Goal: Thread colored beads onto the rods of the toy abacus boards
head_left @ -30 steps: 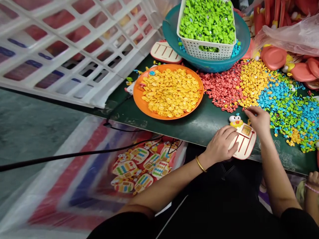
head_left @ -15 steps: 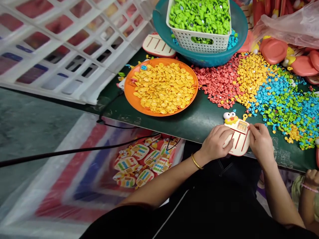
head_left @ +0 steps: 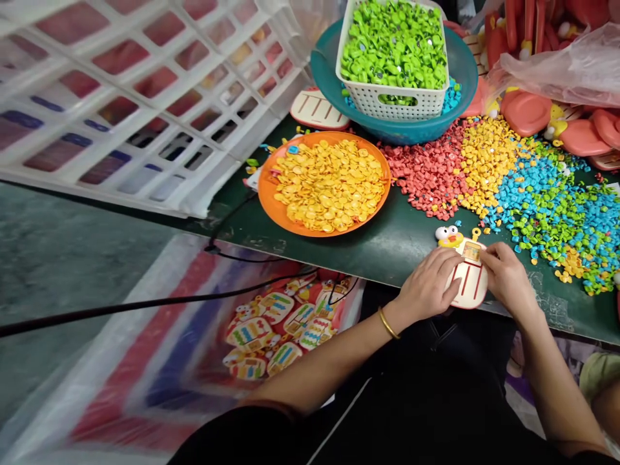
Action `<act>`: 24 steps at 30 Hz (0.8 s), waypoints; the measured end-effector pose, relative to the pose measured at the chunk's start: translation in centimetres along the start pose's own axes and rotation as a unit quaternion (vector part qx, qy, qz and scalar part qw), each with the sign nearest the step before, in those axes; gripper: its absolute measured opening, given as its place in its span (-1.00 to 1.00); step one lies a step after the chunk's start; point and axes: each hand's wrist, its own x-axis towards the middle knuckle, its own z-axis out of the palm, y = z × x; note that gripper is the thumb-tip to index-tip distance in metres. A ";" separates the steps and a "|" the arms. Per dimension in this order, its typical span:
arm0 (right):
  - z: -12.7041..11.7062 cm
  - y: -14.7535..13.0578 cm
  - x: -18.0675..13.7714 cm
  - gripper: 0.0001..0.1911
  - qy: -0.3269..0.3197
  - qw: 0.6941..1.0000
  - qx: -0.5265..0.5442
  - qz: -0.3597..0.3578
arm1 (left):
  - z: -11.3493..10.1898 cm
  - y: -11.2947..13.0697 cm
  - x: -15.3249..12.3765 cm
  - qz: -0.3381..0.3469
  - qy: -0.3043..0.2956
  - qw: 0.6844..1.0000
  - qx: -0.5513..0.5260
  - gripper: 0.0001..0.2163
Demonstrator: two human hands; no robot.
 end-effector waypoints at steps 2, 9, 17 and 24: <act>0.3 -0.4 -1.0 -0.70 0.019 0.999 0.050 -0.009 | 0.2 0.2 0.0 -0.013 0.001 1.000 -0.003 -0.65; 2.3 -0.1 6.0 -0.78 0.143 0.979 0.144 0.036 | 0.4 0.1 0.4 -0.013 0.024 1.000 -0.006 -0.55; 2.3 2.9 11.8 -0.72 0.076 0.997 0.010 -0.018 | 0.6 0.0 0.4 -0.005 0.052 0.999 -0.010 -0.60; 1.4 2.4 1.9 -0.75 0.168 0.985 0.042 -0.005 | 0.6 0.1 0.2 -0.045 0.059 0.997 0.003 -0.68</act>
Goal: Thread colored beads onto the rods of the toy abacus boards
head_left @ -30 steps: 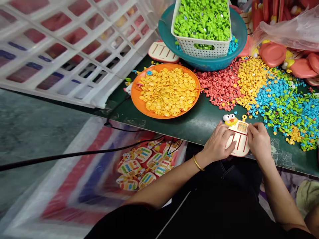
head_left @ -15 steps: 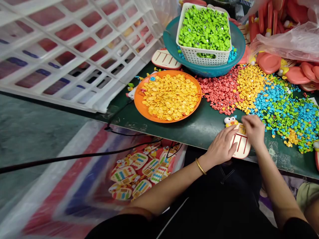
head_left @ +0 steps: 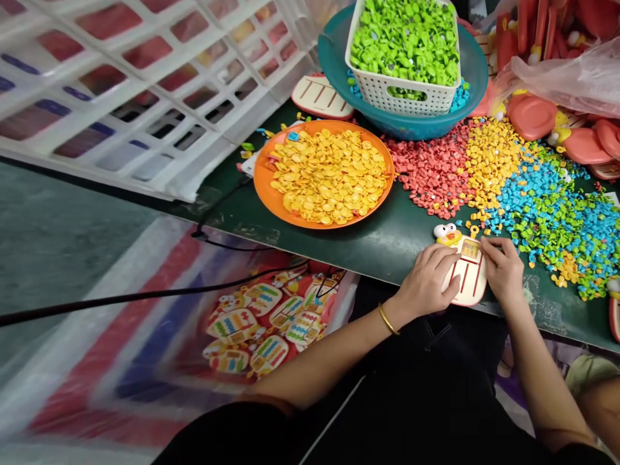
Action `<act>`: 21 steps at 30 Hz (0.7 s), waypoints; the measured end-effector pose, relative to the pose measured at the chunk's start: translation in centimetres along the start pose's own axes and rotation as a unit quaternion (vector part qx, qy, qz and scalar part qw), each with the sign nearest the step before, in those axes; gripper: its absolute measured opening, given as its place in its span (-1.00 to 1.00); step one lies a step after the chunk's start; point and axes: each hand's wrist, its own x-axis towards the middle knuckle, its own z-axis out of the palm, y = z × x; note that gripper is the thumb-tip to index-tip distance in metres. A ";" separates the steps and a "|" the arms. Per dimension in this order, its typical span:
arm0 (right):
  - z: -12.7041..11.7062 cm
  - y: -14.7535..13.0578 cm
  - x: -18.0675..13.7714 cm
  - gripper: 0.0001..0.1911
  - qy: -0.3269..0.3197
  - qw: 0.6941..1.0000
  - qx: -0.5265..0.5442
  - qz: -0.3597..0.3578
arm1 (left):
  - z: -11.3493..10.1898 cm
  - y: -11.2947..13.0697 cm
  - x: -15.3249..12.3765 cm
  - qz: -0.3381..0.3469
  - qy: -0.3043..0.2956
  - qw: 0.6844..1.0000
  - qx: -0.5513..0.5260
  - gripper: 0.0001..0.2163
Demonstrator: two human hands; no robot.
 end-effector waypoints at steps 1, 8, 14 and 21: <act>-0.1 -0.1 -0.6 -0.74 -0.011 1.000 -0.001 -0.002 | 0.0 0.1 0.0 -0.006 0.002 1.000 0.010 -0.69; -0.3 0.0 -0.8 -0.73 -0.057 0.998 0.017 -0.011 | 0.3 0.4 0.1 -0.018 0.014 0.999 0.036 -0.70; 0.6 -1.0 -0.9 -0.71 0.011 0.999 -0.021 0.044 | 0.3 0.4 0.0 -0.015 0.021 1.000 0.010 -0.66; 0.1 -4.5 -2.5 -0.75 -0.057 0.994 0.071 0.067 | 0.6 0.3 -0.1 -0.047 0.031 0.998 0.026 -0.73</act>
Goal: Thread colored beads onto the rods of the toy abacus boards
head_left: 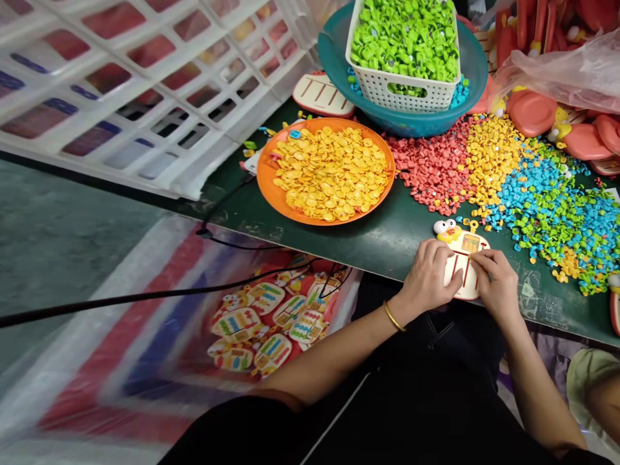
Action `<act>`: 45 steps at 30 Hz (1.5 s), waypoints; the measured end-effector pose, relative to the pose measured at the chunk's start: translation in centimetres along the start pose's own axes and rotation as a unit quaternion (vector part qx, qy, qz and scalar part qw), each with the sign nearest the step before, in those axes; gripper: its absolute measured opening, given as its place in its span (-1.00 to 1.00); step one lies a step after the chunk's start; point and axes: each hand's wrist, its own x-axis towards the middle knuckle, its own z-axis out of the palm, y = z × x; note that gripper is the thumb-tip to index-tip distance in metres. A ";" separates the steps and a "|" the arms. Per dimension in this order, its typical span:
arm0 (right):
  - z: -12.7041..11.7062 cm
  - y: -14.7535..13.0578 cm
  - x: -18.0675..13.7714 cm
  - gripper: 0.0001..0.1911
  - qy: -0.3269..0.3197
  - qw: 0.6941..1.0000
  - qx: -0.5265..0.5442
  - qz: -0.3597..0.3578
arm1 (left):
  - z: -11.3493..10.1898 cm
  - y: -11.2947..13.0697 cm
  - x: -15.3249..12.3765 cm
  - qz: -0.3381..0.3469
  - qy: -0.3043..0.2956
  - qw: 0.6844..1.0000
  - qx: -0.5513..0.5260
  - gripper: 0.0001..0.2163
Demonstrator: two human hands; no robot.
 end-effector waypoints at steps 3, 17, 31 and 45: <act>0.4 -0.5 1.1 -0.74 -0.032 0.998 0.045 -0.011 | 0.0 -0.2 -0.1 -0.001 -0.007 1.000 0.017 -0.74; -1.7 3.7 5.1 -0.75 0.035 0.986 0.054 0.155 | -0.5 -0.3 -0.1 0.112 -0.044 0.993 0.008 -0.66; -0.7 1.8 1.5 -0.72 -0.059 0.995 -0.013 -0.081 | -0.2 -0.4 0.6 0.043 -0.027 0.998 -0.042 -0.84; -0.1 2.0 9.6 -0.76 -0.120 0.979 -0.137 -0.090 | -0.6 -0.1 0.7 0.070 -0.029 0.996 -0.037 -0.71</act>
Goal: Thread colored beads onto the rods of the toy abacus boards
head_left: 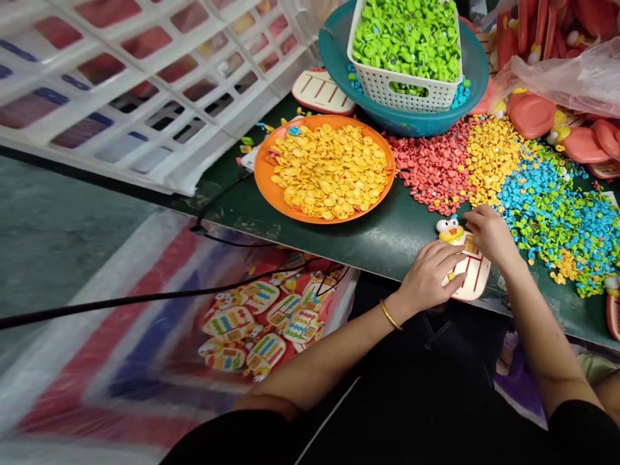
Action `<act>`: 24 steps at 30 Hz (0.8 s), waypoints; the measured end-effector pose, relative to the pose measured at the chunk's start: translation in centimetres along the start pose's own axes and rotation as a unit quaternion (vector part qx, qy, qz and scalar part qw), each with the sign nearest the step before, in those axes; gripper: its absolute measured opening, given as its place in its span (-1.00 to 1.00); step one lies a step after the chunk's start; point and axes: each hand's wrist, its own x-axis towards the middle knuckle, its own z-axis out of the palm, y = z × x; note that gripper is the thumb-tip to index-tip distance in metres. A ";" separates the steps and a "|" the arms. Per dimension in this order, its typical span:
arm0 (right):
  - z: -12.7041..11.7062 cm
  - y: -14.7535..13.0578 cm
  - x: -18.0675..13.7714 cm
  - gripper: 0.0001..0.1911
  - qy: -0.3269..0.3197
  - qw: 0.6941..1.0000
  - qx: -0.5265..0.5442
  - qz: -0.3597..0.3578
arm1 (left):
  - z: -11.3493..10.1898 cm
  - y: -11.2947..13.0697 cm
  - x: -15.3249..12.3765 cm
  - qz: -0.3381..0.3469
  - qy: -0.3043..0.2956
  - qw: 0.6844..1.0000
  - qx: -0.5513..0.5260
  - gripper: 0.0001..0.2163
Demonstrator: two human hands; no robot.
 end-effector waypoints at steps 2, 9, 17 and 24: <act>-0.1 0.0 -2.4 -0.76 0.093 0.995 0.044 0.017 | 0.0 -0.1 -0.1 0.016 -0.004 1.000 -0.004 -0.71; 1.6 0.3 -8.0 -0.75 0.181 0.980 0.038 0.076 | -0.1 -0.2 -0.2 0.041 -0.044 0.998 -0.010 -0.71; 1.6 -2.1 -8.3 -0.67 0.113 0.987 0.112 0.027 | 0.2 -0.1 -0.1 -0.027 -0.027 0.999 0.014 -0.74; 1.3 1.9 1.9 -0.79 0.082 0.994 0.002 0.068 | -0.1 0.3 0.1 -0.004 -0.073 0.996 0.050 -0.67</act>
